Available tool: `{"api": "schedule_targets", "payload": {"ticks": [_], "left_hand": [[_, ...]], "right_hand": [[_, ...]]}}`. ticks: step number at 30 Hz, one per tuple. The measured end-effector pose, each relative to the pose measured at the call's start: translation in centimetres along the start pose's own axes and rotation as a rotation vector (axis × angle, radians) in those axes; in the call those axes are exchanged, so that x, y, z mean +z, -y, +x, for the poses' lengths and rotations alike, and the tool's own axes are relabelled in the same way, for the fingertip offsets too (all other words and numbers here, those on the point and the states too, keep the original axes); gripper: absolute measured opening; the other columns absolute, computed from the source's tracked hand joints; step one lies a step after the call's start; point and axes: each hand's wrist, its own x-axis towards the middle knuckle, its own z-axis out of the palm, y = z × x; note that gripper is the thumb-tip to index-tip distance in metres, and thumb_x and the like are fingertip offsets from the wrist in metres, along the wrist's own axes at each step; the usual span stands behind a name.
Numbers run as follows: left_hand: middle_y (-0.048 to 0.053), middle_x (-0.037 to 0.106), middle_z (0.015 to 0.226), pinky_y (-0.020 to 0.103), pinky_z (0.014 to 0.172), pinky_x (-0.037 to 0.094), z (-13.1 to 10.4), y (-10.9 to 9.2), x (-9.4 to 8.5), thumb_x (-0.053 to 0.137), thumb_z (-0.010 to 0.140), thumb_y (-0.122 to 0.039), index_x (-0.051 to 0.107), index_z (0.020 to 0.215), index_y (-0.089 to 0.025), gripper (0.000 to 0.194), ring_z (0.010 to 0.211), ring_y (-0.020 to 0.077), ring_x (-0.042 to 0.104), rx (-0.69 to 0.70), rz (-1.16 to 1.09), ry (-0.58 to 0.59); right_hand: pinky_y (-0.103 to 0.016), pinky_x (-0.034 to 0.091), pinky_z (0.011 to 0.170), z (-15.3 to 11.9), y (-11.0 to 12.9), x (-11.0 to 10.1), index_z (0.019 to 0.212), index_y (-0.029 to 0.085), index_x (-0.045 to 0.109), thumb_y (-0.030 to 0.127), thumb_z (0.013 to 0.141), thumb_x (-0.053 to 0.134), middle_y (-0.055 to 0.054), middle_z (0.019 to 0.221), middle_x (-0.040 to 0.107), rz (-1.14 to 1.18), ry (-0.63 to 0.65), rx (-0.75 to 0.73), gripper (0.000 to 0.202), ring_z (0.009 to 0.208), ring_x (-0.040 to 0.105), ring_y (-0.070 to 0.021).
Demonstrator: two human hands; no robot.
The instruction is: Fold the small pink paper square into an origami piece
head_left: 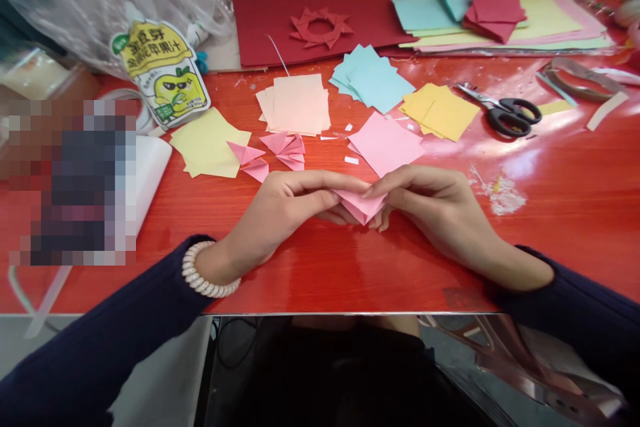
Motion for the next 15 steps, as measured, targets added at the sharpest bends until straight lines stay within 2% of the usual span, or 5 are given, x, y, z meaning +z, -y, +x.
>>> {"api": "schedule_targets", "payload": {"ticks": [5, 9, 12, 15], "left_hand": [[-0.004, 0.07, 0.079, 0.019, 0.072, 0.057, -0.07, 0.0, 0.17, 0.05, 0.082, -0.006, 0.071, 0.081, -0.021, 0.026, 0.073, 0.0093, 0.067, 0.012, -0.037, -0.018], [-0.005, 0.068, 0.077, 0.016, 0.073, 0.055, -0.1, 0.14, 0.14, 0.051, 0.083, -0.008, 0.068, 0.078, -0.02, 0.021, 0.075, 0.0076, 0.065, 0.021, -0.025, -0.034], [-0.005, 0.065, 0.076, 0.014, 0.074, 0.051, -0.08, 0.19, -0.01, 0.049, 0.084, -0.008, 0.065, 0.077, -0.018, 0.02, 0.075, 0.006, 0.063, 0.054, 0.13, -0.063], [-0.004, 0.065, 0.079, 0.014, 0.077, 0.047, -0.05, 0.15, -0.11, 0.046, 0.084, -0.006, 0.064, 0.077, -0.017, 0.022, 0.079, 0.0054, 0.06, 0.119, 0.349, -0.064]], "right_hand": [[-0.025, 0.049, 0.065, -0.25, 0.11, -0.1, 0.091, 0.026, 0.064, 0.004, 0.085, 0.045, 0.001, 0.081, 0.063, -0.412, 0.019, -0.237, 0.031, 0.072, 0.061, -0.0098], [-0.025, 0.047, 0.069, -0.18, 0.39, -0.39, 0.098, 0.027, 0.062, 0.0, 0.083, 0.043, -0.001, 0.088, 0.062, -0.561, 0.077, -0.381, 0.036, 0.08, 0.059, -0.0101], [-0.026, 0.046, 0.073, 0.0, 0.67, -0.46, 0.101, 0.025, 0.061, 0.003, 0.084, 0.044, -0.002, 0.091, 0.061, -0.548, 0.121, -0.365, 0.033, 0.084, 0.058, -0.011], [-0.028, 0.046, 0.077, 0.32, 0.86, -0.32, 0.094, 0.023, 0.062, 0.013, 0.085, 0.05, -0.002, 0.09, 0.062, -0.445, 0.133, -0.258, 0.018, 0.086, 0.058, -0.0127]]}}
